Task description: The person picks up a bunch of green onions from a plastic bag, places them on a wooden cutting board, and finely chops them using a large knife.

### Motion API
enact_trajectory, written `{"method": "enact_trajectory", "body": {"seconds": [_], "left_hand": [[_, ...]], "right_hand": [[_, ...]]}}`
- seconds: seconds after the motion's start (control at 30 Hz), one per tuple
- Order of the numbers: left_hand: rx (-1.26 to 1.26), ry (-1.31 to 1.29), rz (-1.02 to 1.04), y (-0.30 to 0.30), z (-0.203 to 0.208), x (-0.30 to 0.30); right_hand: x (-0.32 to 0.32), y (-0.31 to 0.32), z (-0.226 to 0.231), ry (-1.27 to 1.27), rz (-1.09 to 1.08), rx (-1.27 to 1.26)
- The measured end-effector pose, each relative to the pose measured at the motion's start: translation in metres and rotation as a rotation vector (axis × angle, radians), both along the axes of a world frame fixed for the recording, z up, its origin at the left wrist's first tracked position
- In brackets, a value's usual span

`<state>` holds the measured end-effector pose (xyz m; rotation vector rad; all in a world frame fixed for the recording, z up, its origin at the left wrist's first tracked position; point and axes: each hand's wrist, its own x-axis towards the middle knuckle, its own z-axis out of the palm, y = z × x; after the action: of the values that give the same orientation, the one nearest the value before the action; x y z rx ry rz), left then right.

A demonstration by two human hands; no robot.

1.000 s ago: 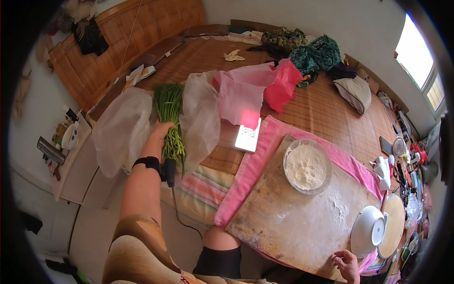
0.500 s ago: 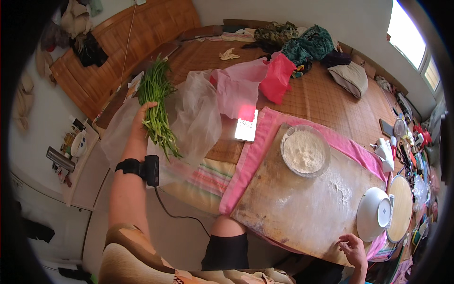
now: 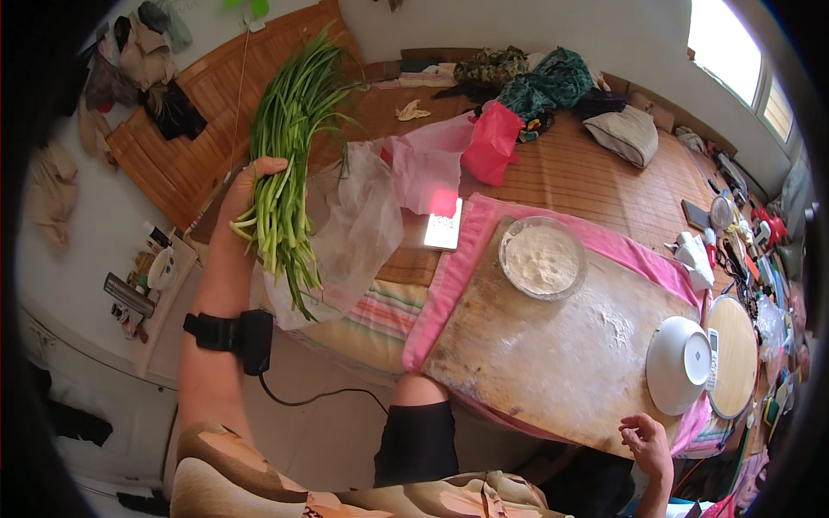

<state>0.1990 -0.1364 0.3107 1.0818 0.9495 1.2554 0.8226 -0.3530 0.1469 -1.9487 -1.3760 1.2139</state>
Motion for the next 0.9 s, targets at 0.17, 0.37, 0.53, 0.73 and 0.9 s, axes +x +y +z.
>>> {"method": "enact_trajectory", "body": {"seconds": [0.17, 0.37, 0.53, 0.73, 0.9], "left_hand": [[0.030, 0.021, 0.016, -0.033, 0.041, 0.053], [0.028, 0.007, -0.004, -0.077, 0.078, 0.125], [-0.022, 0.033, -0.131, -0.104, 0.088, 0.198], [0.050, -0.173, -0.328, -0.129, 0.071, 0.296], [0.012, -0.080, -0.462, -0.126, 0.041, 0.345]], "right_hand": [[0.009, -0.013, 0.003, 0.033, -0.015, 0.039], [0.020, -0.027, 0.013, 0.046, -0.021, 0.101], [0.023, -0.028, 0.036, 0.114, 0.050, 0.224], [0.030, -0.042, 0.072, 0.205, 0.074, 0.281], [0.032, -0.055, 0.076, 0.307, 0.061, 0.267]]}}
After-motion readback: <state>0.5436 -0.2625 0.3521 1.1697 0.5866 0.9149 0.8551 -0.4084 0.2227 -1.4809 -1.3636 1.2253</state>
